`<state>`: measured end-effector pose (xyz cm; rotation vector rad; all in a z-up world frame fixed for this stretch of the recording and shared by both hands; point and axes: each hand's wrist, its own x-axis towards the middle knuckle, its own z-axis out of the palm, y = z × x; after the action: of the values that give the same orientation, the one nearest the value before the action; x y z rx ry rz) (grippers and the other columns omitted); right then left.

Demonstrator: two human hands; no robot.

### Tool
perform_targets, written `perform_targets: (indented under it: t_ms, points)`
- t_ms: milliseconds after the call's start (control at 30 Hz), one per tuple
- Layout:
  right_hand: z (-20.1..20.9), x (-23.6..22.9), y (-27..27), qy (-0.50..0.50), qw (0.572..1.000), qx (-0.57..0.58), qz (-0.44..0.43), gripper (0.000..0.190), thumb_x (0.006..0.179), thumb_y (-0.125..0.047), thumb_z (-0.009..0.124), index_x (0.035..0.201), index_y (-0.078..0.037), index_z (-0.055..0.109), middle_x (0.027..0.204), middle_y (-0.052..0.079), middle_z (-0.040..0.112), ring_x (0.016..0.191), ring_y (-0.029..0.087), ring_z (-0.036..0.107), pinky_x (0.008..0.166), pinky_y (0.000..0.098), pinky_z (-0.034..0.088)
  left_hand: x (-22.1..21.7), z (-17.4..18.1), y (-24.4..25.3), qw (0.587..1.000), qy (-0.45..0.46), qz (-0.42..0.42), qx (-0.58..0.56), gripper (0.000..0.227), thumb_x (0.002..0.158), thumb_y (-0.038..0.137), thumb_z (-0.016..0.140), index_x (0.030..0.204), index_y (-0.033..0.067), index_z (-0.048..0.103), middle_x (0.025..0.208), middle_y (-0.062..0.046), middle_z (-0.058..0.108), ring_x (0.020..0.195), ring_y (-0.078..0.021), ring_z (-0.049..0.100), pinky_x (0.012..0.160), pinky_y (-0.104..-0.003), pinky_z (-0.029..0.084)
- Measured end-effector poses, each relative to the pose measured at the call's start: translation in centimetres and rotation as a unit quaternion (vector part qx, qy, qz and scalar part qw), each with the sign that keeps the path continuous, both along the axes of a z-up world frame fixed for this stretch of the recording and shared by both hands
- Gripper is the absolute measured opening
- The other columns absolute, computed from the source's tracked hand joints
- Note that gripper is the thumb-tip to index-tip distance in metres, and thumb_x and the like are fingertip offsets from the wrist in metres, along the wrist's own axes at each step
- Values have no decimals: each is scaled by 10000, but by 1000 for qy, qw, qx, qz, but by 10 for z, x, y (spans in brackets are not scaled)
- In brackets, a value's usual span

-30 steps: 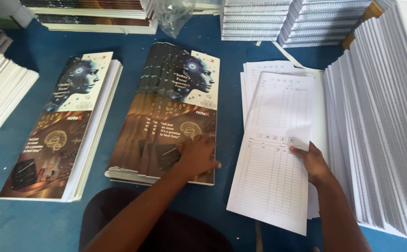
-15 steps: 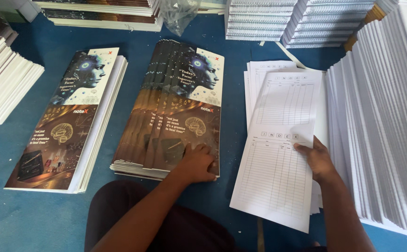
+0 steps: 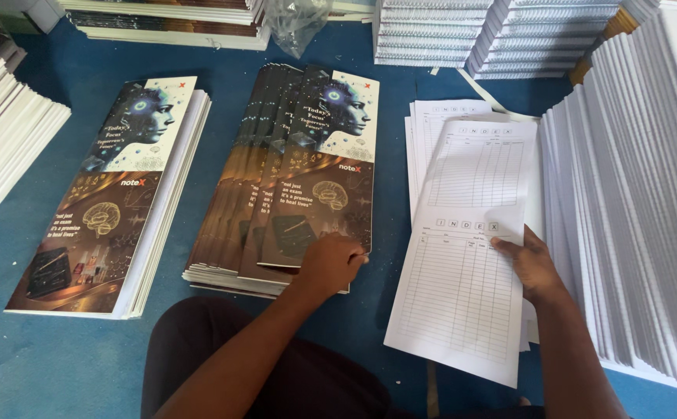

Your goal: The person sits on the floor and assembles notebooks by inserting loose index pages into printed covers. They repeatedly pick up a cover, insert a page, and place the assembled notebook onto a growing stack.

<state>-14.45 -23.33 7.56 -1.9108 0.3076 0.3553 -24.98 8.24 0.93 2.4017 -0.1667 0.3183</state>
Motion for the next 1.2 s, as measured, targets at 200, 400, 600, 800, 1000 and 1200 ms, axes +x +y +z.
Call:
perform_targets:
  t_ms: [200,400,600,800,1000,1200]
  points:
    - [-4,2,-2,-11,1000,26,1,589,911,-93,618,1479,-23,480,1239,279,663,1053,356,713,849,440,619,3,5,5,994,1,-15,-111,273,883,298,737,802,37,736,743,-105,662,720,-270,614,707,-414,488]
    - [-3,1,0,-8,1000,23,-4,576,920,-96,613,1477,-22,485,1227,281,668,1051,357,713,854,451,617,6,3,6,982,19,32,-187,343,951,283,707,772,-5,654,685,-132,597,632,-243,554,621,-390,451]
    - [5,1,10,-32,998,45,-10,571,917,-84,606,1475,-20,500,1245,277,670,1070,356,715,876,435,612,2,19,2,975,-125,97,-156,290,969,234,695,788,16,632,721,-105,622,623,-228,562,599,-381,443]
    - [5,8,38,-39,994,81,-61,543,935,-98,594,1470,-73,500,1272,232,658,1108,327,702,913,439,610,-9,42,-5,958,-222,105,-147,226,945,168,746,804,32,633,747,-79,636,653,-219,588,600,-365,455]
    - [-22,24,72,-99,968,230,-32,551,912,-22,613,1452,-38,507,1281,190,660,1105,291,684,914,405,596,-13,60,-5,962,-199,82,-169,187,942,150,727,831,17,656,807,-103,693,665,-224,633,597,-351,490]
    - [-44,41,104,-65,957,282,-2,524,919,1,587,1435,-36,498,1246,175,657,1079,286,690,886,412,613,-18,67,0,949,-217,-5,-229,178,1062,153,582,947,18,596,1124,-158,735,1067,-300,700,925,-404,540]
